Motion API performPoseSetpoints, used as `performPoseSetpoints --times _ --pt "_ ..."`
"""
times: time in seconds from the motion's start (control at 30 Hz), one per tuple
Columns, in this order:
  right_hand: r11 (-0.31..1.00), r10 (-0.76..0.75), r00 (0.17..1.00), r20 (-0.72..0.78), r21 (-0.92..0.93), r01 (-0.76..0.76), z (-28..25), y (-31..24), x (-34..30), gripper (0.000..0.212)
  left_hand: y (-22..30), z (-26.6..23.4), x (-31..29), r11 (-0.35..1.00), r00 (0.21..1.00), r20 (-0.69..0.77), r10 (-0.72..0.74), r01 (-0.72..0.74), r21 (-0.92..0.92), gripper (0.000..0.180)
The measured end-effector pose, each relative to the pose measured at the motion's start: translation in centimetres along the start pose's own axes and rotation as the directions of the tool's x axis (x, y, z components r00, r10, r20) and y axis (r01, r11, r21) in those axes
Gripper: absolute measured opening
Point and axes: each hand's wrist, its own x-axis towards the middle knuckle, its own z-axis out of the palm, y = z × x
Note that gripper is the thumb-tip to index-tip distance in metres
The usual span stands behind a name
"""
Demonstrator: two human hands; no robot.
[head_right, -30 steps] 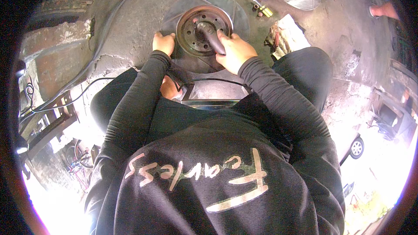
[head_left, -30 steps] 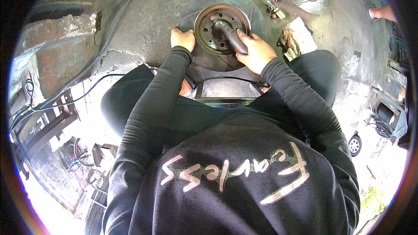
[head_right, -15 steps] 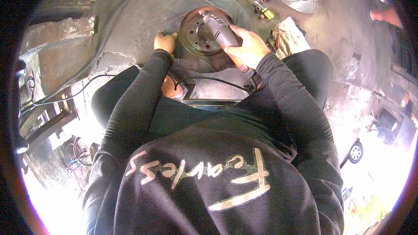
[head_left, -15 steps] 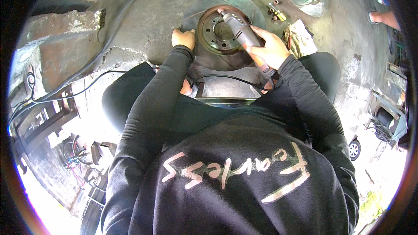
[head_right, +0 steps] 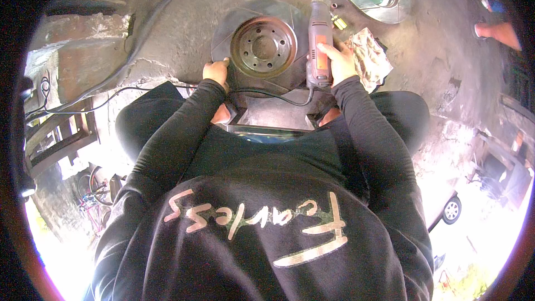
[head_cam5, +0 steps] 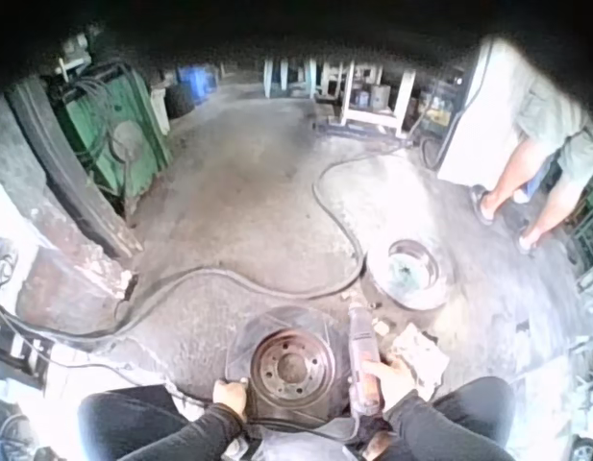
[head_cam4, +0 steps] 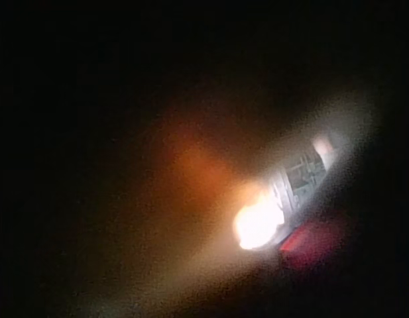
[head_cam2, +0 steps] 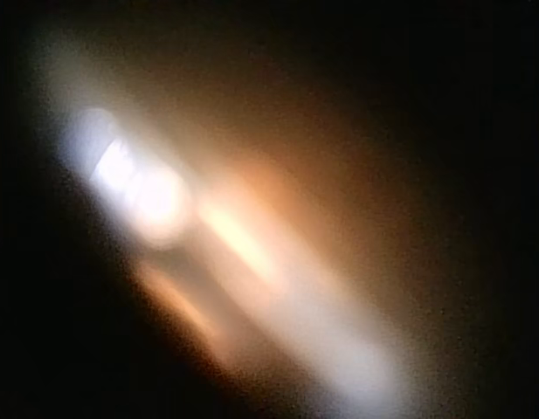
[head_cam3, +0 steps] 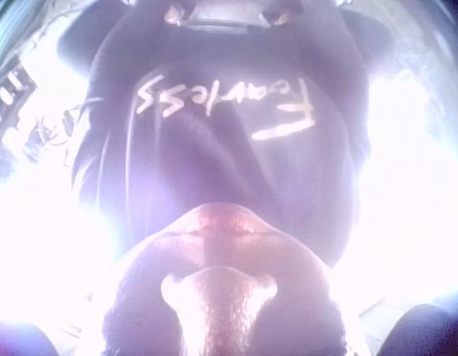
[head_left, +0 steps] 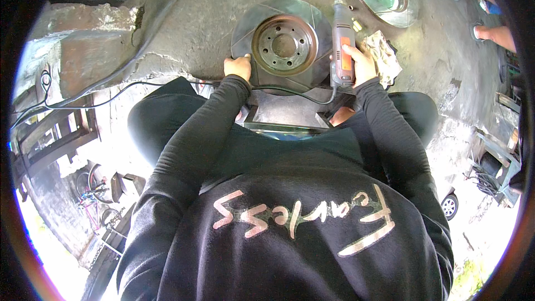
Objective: The person uses a rotary tool to grind the surface of a brake disc while sitting on the floor. They pause to wipe the disc with a cloth, flip it over, and continue grinding the other side. The person also changes the tool bit during the process.
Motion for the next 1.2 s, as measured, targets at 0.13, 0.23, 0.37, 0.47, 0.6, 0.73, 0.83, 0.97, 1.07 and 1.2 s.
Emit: performPoseSetpoints --times 0.13,0.23,0.37,0.47,0.6,0.73,0.83,0.97,1.07,1.2 --pt "0.999 -0.021 0.999 0.042 0.035 0.019 0.8 0.1 2.0 0.04 1.3 -1.0 2.1 0.947 0.961 0.097 0.258 -0.271 0.172 0.062" --pt "0.995 -0.082 0.996 0.031 0.063 0.079 1.4 0.8 3.4 0.039 2.6 -1.5 2.9 0.947 0.948 0.114 0.298 -0.308 0.09 0.053" --pt "0.995 -0.088 0.995 0.049 0.046 0.086 1.7 0.2 3.5 0.043 2.2 -1.4 2.5 0.937 0.94 0.053 0.338 -0.342 0.079 0.053" --pt "0.991 -0.127 0.989 0.07 -0.019 0.129 1.2 -0.4 4.6 0.043 2.1 -0.9 1.5 0.985 0.985 0.027 0.173 -0.174 0.014 0.049" --pt "0.996 -0.057 0.995 0.088 -0.066 0.062 1.7 -2.7 5.8 0.047 2.8 -0.4 -0.4 0.973 1.0 0.025 -0.015 0.02 -0.229 0.044" --pt "0.991 -0.071 0.982 0.174 -0.097 0.089 1.6 -3.3 7.9 0.049 2.2 -0.1 -0.7 0.952 0.997 0.042 -0.065 0.075 -0.298 0.043" --pt "0.988 -0.085 0.976 0.203 -0.106 0.108 1.5 -3.5 8.8 0.049 1.4 0.0 -0.6 0.956 0.995 0.076 -0.058 0.078 -0.284 0.045" --pt "0.987 -0.117 0.978 0.174 -0.09 0.134 2.1 -4.0 8.3 0.049 1.9 0.0 -1.1 0.963 0.99 0.067 -0.124 0.136 -0.232 0.049" --pt "0.935 -0.25 0.948 0.195 -0.206 0.289 2.0 -3.4 8.4 0.052 2.1 0.2 -0.1 0.98 0.993 0.059 -0.104 0.113 -0.162 0.053" --pt "0.695 -0.277 0.936 0.218 -0.627 0.352 3.3 -5.3 4.1 0.059 2.5 0.3 0.7 0.996 0.999 0.035 -0.017 0.02 -0.084 0.063"
